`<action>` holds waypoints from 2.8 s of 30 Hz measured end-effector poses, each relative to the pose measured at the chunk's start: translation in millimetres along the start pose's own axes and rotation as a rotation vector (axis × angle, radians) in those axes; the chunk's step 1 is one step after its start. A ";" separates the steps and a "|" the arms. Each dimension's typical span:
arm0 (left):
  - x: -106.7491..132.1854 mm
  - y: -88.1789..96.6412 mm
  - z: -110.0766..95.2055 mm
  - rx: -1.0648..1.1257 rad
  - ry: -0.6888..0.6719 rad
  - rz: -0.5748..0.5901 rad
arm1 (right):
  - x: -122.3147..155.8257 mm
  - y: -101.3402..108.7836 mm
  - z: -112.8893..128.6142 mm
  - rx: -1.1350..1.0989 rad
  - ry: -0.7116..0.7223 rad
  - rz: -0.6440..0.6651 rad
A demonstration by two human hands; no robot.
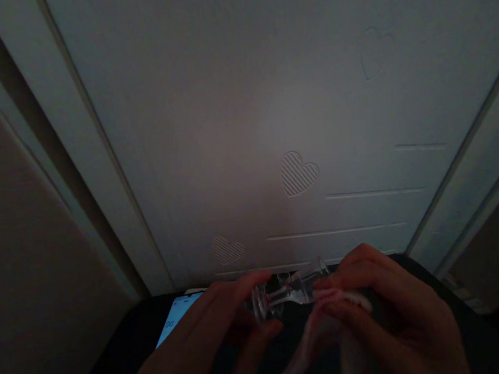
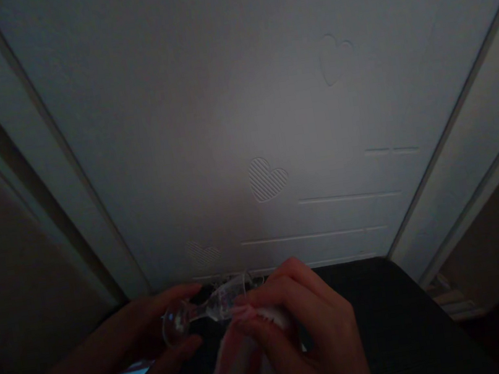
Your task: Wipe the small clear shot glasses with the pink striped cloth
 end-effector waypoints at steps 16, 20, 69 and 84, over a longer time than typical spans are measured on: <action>-4.3 0.8 -8.9 -0.037 0.001 -0.012 | -0.1 2.4 1.0 0.132 0.023 -0.013; -4.3 -0.9 -4.2 -0.031 0.059 -0.001 | 0.7 2.1 0.6 0.135 0.022 -0.004; -3.4 0.8 -5.6 0.011 0.053 0.003 | 1.5 2.3 1.6 0.149 0.049 0.014; -3.9 0.6 -5.7 -0.021 0.082 0.008 | 0.1 3.9 2.1 0.197 0.058 0.011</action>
Point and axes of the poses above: each hand's wrist, its own x-axis away from the middle knuckle, its own y-axis out of the back of the hand, z = x × y, the point moved 6 cm from there along -x, towards the middle knuckle, and after that the axes turned 15 degrees about x, right-handed, at the moved point
